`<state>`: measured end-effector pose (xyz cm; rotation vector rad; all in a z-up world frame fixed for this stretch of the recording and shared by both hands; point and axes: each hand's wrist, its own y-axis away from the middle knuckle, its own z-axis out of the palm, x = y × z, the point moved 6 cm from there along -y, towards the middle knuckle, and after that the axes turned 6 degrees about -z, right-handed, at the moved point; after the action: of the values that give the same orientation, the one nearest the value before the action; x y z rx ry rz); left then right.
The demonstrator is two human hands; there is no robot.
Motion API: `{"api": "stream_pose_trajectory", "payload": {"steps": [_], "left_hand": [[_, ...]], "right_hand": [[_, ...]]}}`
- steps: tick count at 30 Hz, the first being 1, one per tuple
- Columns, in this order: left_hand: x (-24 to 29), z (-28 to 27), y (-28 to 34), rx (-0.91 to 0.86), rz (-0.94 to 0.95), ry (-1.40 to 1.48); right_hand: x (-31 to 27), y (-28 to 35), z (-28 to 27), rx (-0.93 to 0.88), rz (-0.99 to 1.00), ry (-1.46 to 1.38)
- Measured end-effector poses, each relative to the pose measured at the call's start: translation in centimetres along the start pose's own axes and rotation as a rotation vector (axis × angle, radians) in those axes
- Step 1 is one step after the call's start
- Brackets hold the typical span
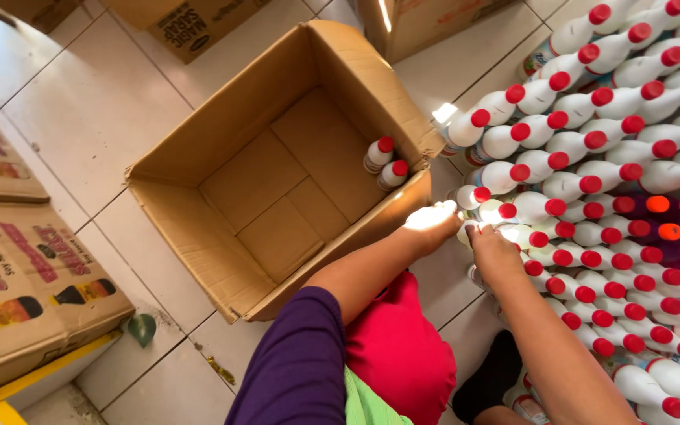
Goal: Packing individual plastic bottles from a large pile into cardboard boxes.
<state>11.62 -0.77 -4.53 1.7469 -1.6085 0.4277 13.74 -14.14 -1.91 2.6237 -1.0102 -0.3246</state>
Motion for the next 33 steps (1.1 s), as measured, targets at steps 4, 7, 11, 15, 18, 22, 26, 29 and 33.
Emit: {"api": "stream_pose_trajectory", "payload": {"steps": [4, 7, 11, 15, 18, 22, 26, 29, 33], "left_hand": [[3.0, -6.1, 4.8, -0.035, -0.042, 0.144], [6.2, -11.7, 8.7, -0.005, 0.071, -0.018], [9.3, -23.2, 14.2, 0.113, 0.081, 0.040], [7.7, -30.4, 16.2, 0.306, 0.062, -0.029], [4.4, -34.4, 15.5, 0.383, 0.022, -0.006], [-3.3, -33.5, 10.7, 0.349, -0.218, 0.346], [-13.6, -28.5, 4.0, 0.494, -0.198, 0.005], [-16.5, -26.2, 0.6, 0.535, -0.167, -0.233], [-18.8, -22.9, -3.1, 0.522, -0.213, -0.238]], "right_hand": [[-1.3, 1.0, -4.0, -0.034, 0.073, -0.129], [-2.9, 2.5, -9.7, -0.093, 0.073, -0.194], [-7.4, 3.7, -20.9, -0.148, -0.049, -0.412], [-12.7, 2.7, -30.8, -0.109, -0.109, -0.476], [-16.4, -0.4, -33.5, 0.041, -0.322, -0.483], [-18.1, -8.7, -27.9, 0.241, -0.566, -0.486], [-18.2, -16.6, -19.9, 0.222, -0.485, -0.285], [-17.4, -20.3, -15.8, 0.281, -0.479, -0.345], [-16.8, -22.4, -13.2, 0.295, -0.388, -0.268]]}}
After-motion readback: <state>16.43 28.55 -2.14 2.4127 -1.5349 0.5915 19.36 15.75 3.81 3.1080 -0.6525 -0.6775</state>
